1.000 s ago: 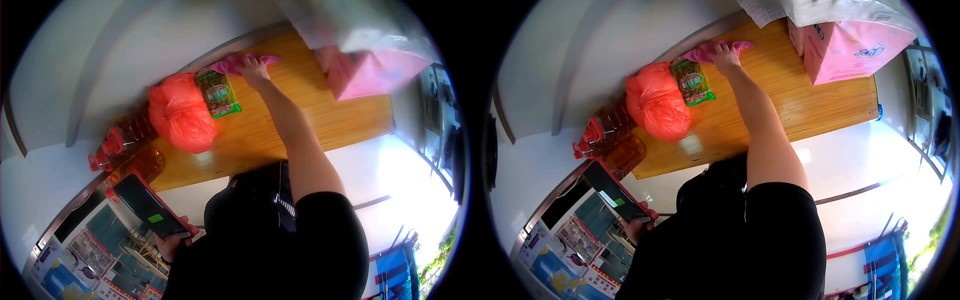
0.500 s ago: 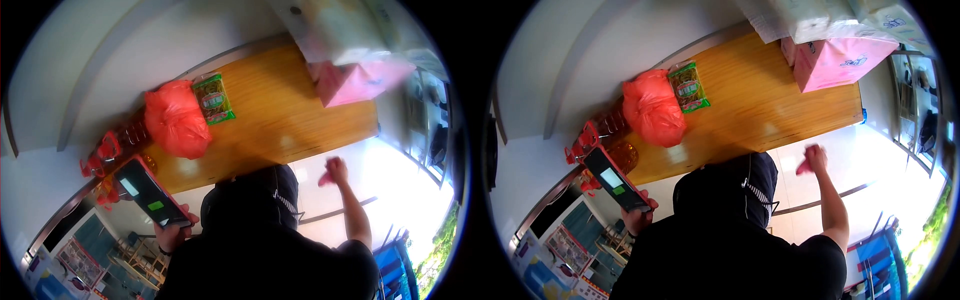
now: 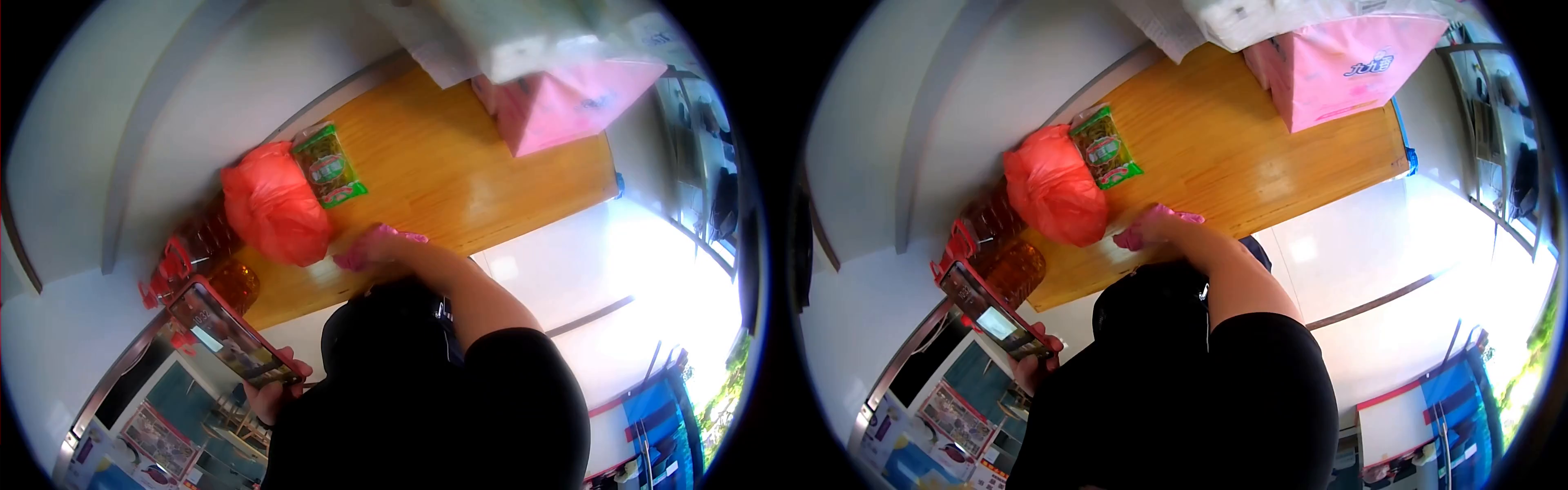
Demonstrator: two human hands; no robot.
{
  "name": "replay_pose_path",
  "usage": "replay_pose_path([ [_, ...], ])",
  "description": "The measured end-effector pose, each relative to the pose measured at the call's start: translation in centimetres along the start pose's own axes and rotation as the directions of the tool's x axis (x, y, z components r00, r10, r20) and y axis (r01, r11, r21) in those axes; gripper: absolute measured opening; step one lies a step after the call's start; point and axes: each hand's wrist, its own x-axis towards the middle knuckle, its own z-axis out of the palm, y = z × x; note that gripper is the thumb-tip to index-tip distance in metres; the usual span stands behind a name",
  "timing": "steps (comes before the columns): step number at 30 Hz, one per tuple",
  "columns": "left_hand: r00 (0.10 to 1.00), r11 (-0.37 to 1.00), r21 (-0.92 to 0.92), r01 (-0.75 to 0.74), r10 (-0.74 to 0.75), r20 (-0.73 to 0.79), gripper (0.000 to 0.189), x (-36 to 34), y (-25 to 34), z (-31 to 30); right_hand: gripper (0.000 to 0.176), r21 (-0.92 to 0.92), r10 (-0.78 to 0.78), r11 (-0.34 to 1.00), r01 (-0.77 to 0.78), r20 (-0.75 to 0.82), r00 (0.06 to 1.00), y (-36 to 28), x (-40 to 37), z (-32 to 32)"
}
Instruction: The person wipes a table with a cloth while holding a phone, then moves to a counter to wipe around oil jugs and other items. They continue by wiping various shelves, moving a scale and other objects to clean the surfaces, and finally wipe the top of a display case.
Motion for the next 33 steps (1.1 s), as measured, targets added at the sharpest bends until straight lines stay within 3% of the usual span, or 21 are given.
replay_pose_path([
  [1, 1.0, 1.0, 0.0, 0.002, -0.002, 0.01, 0.05, 0.4, -0.1, -0.2, 0.022, -0.19, -0.023, 0.981, -0.027, -0.253, 0.967, 2.2, -0.2, 0.5],
  [2, 0.998, 1.0, 0.02, -0.008, 0.007, 0.059, 0.051, 0.7, -0.2, -0.4, 0.022, 0.138, 0.316, 0.944, -0.299, -0.128, 0.94, 4.1, -0.7, -2.3],
  [3, 0.994, 0.999, 0.039, -0.02, 0.015, 0.105, 0.052, 0.7, -0.3, -0.4, 0.021, 0.402, 0.57, 0.728, -0.556, 0.095, 0.816, 5.5, -1.6, -6.8],
  [4, 0.994, 0.999, 0.038, -0.016, 0.012, 0.106, 0.052, 0.7, -0.4, 0.0, 0.024, 0.741, 0.763, 0.215, -0.636, 0.28, 0.583, 5.6, -3.7, -12.3],
  [6, 0.999, 1.0, 0.023, -0.019, 0.018, 0.042, 0.054, 1.0, -0.5, 1.3, 0.039, 0.53, 0.976, 0.213, -0.821, -0.068, 0.209, 3.9, -9.7, -17.8],
  [7, 0.998, 0.999, 0.022, -0.03, 0.029, 0.047, 0.054, 1.3, -0.4, 1.8, 0.045, 0.29, 0.815, 0.416, -0.862, -0.54, 0.212, 6.9, -14.7, -14.5],
  [8, 0.998, 0.999, 0.048, 0.001, -0.004, 0.062, 0.054, 1.4, -0.2, 2.3, 0.046, 0.428, 0.938, 0.064, -0.902, -0.335, -0.092, 5.6, -18.2, -15.7],
  [10, 0.979, 0.995, 0.087, 0.054, -0.07, 0.191, 0.053, 2.2, -0.3, 1.0, 0.044, 0.385, 0.741, 0.104, -0.917, -0.646, -0.187, 6.3, -27.2, -12.8],
  [11, 0.975, 0.993, 0.092, 0.073, -0.091, 0.202, 0.053, 2.4, -0.4, 1.1, 0.056, 0.335, 0.652, 0.548, -0.766, -0.745, 0.141, 7.9, -33.3, -10.6],
  [12, 0.941, 0.994, 0.068, 0.081, -0.099, 0.324, 0.055, 3.0, -0.5, 1.0, 0.066, -0.099, 0.489, 0.444, -0.89, -0.806, 0.334, 2.8, -31.8, -15.7],
  [13, 0.934, 0.995, 0.052, 0.087, -0.099, 0.344, 0.057, 3.2, -0.4, 1.1, 0.073, 0.218, 0.599, 0.531, -0.819, -0.78, 0.18, 0.8, -32.0, -17.9],
  [14, 0.935, 0.992, 0.031, 0.12, -0.124, 0.333, 0.056, 3.5, -0.4, 1.1, 0.077, -0.327, 0.666, 0.183, -0.927, -0.652, 0.362, -1.0, -31.3, -21.1],
  [15, 0.93, 0.992, 0.031, 0.124, -0.127, 0.346, 0.057, 4.0, -0.4, 1.3, 0.059, 0.525, 0.801, 0.112, -0.844, -0.55, -0.236, -0.9, -34.2, -18.8],
  [16, 0.939, 0.992, 0.029, 0.121, -0.124, 0.321, 0.057, 4.3, -0.5, 1.3, 0.043, 0.98, 0.844, -0.121, -0.157, 0.018, -0.536, -0.2, -37.8, -16.8],
  [18, 0.952, 0.994, 0.01, 0.108, -0.107, 0.286, 0.058, 4.7, -0.8, 1.3, 0.035, 0.967, 0.969, 0.006, -0.254, -0.068, -0.237, -0.5, -39.4, -17.3],
  [19, 0.956, 0.995, 0.002, 0.099, -0.096, 0.278, 0.058, 4.9, -0.9, 1.3, 0.038, 0.82, 0.905, -0.114, -0.561, -0.148, -0.399, -0.1, -38.4, -17.2],
  [21, 0.963, 0.996, -0.021, 0.085, -0.077, 0.257, 0.059, 4.8, -1.2, 1.3, 0.038, 0.977, 0.973, -0.075, -0.198, 0.028, -0.231, -0.1, -36.3, -19.1],
  [22, 0.964, 0.997, -0.031, 0.074, -0.064, 0.258, 0.061, 4.8, -1.2, 1.2, 0.038, 0.959, 0.99, -0.092, -0.269, 0.058, -0.132, -0.2, -33.7, -20.3],
  [25, 0.964, 0.997, -0.054, 0.059, -0.043, 0.264, 0.065, 4.7, -1.3, 0.9, 0.026, 0.374, 0.96, 0.189, -0.908, -0.265, 0.091, 1.9, -26.3, -19.8],
  [27, 0.965, 0.998, -0.056, 0.03, -0.014, 0.262, 0.064, 4.6, -1.4, 0.9, 0.025, 0.056, 0.828, 0.496, -0.866, -0.331, 0.453, -1.1, -17.7, -21.9],
  [33, 0.977, 0.994, -0.03, 0.108, -0.1, 0.19, 0.065, 4.4, -1.3, 0.7, 0.037, -0.442, 0.212, 0.866, -0.232, -0.095, 0.973, 2.5, -6.4, -12.3],
])
